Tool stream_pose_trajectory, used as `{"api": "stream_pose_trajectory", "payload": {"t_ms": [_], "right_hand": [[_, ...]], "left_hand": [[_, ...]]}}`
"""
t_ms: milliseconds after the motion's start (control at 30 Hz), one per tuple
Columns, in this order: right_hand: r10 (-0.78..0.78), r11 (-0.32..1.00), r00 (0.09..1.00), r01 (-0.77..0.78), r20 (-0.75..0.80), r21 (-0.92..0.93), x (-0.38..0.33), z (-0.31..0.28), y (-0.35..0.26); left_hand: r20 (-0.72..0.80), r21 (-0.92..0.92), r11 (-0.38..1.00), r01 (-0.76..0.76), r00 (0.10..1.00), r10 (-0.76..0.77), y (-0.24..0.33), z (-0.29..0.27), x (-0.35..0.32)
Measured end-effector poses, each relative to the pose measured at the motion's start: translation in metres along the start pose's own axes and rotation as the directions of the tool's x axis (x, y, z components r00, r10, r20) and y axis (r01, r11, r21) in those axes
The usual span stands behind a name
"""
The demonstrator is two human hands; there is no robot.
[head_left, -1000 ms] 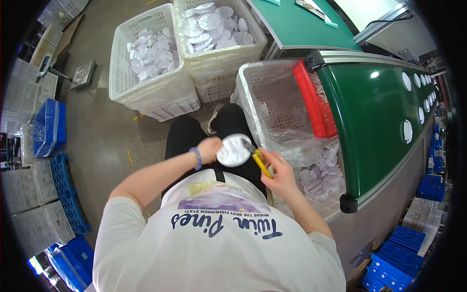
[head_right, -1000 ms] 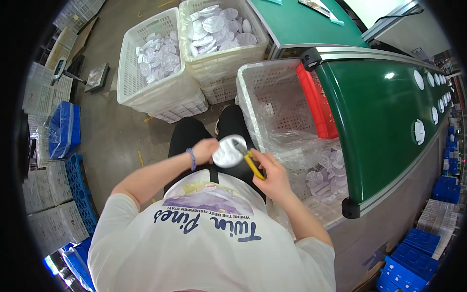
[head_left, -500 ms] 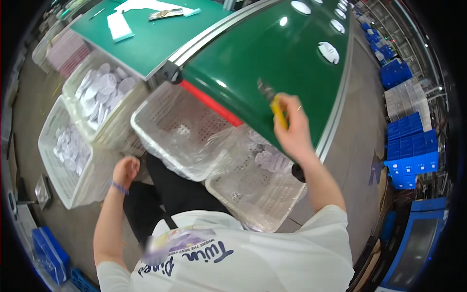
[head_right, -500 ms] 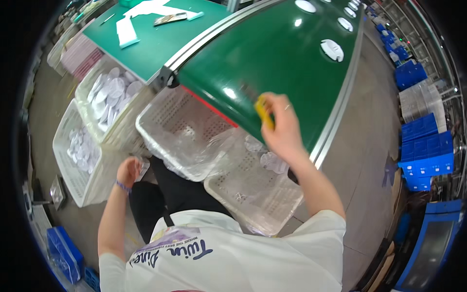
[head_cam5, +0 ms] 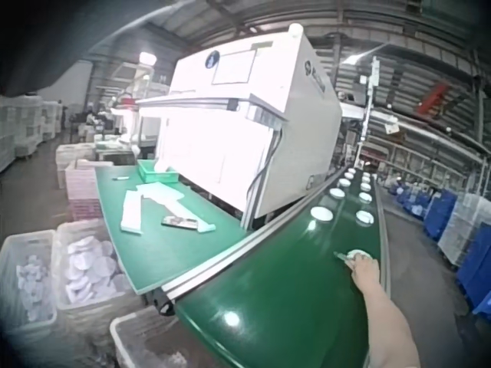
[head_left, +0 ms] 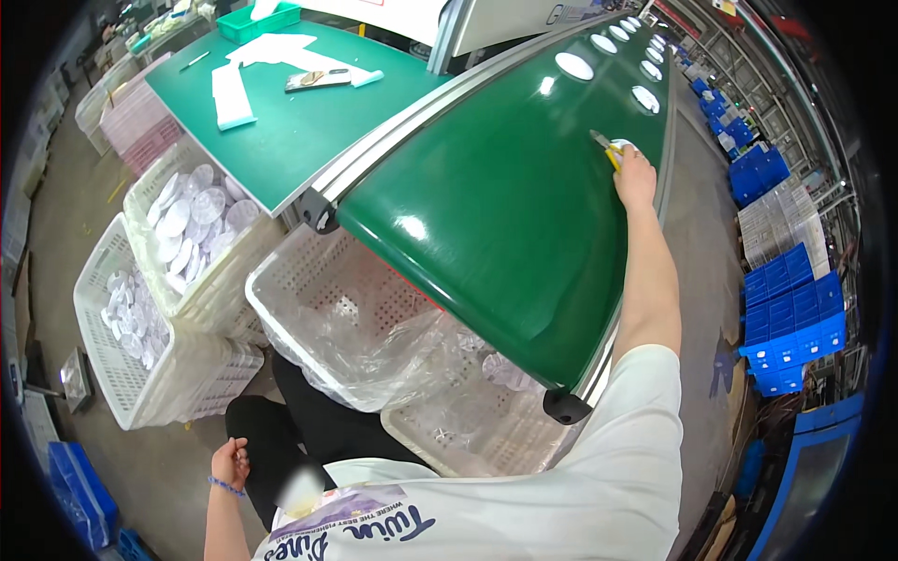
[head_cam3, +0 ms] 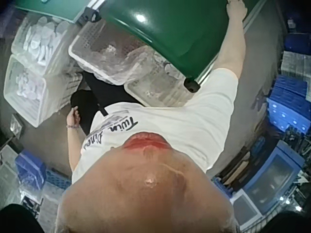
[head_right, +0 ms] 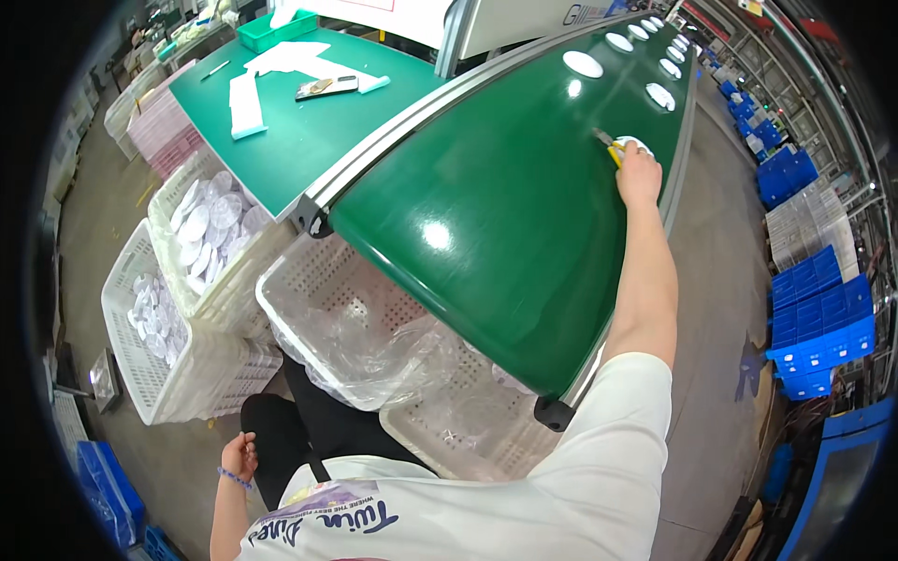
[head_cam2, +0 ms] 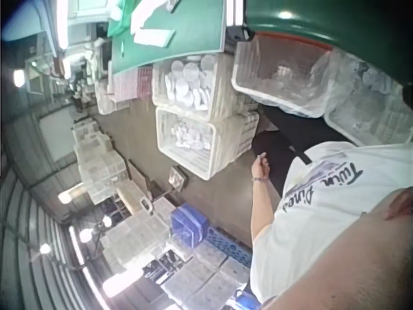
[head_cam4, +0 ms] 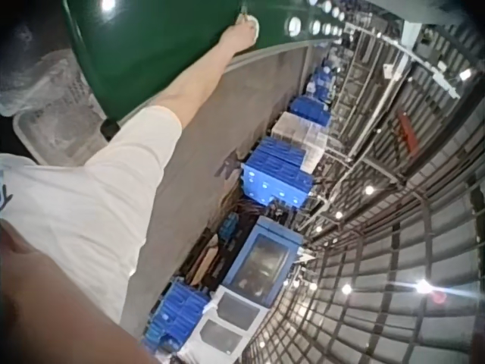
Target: Trimming excess material from plastic electronic components using a specialized cutting tool at a manual assembly station.
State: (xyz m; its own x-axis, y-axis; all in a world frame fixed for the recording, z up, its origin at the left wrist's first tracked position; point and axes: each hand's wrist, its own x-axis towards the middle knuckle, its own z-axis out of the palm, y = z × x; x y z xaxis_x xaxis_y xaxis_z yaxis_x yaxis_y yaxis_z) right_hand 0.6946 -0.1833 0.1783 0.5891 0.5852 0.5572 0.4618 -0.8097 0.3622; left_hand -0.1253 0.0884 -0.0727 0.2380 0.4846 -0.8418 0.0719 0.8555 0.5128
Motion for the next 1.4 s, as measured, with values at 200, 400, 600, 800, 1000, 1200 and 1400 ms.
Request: {"api": "stream_pose_trajectory", "payload": {"t_ms": [200,400,600,800,1000,1200,1400], "right_hand": [[0.117,0.566,0.988,0.014,-0.098,0.824,-0.027,-0.112,-0.077],[-0.697,-0.172,0.673,-0.492,0.248,0.854,-0.135,-0.236,-0.213],[-0.926,0.097,0.14,-0.81,0.35,0.579,-0.234,-0.248,-0.283],[-0.881,0.064,0.273,-0.742,0.388,0.667,-0.273,-0.232,-0.336],[-0.806,0.162,0.59,0.15,0.043,0.975,-0.268,-0.273,-0.331],[-0.875,0.264,0.479,0.355,0.069,0.897,-0.281,-0.288,-0.338],[-0.899,0.272,0.432,0.44,0.064,0.856,-0.283,-0.291,-0.346]], "left_hand": [[0.419,0.17,0.956,-0.239,0.895,0.15,0.046,0.081,-0.045],[0.645,0.044,0.907,-0.418,0.706,0.294,0.061,0.207,-0.09],[0.775,0.396,0.701,-0.593,0.626,0.092,0.044,0.228,-0.125],[0.669,0.361,0.821,-0.443,0.736,0.103,0.017,0.17,-0.097],[0.535,0.207,0.92,-0.334,0.825,0.18,-0.01,0.127,-0.08],[0.545,0.23,0.87,-0.437,0.798,0.257,-0.019,0.131,-0.083],[0.574,0.267,0.797,-0.542,0.753,0.32,-0.025,0.13,-0.083]]}}
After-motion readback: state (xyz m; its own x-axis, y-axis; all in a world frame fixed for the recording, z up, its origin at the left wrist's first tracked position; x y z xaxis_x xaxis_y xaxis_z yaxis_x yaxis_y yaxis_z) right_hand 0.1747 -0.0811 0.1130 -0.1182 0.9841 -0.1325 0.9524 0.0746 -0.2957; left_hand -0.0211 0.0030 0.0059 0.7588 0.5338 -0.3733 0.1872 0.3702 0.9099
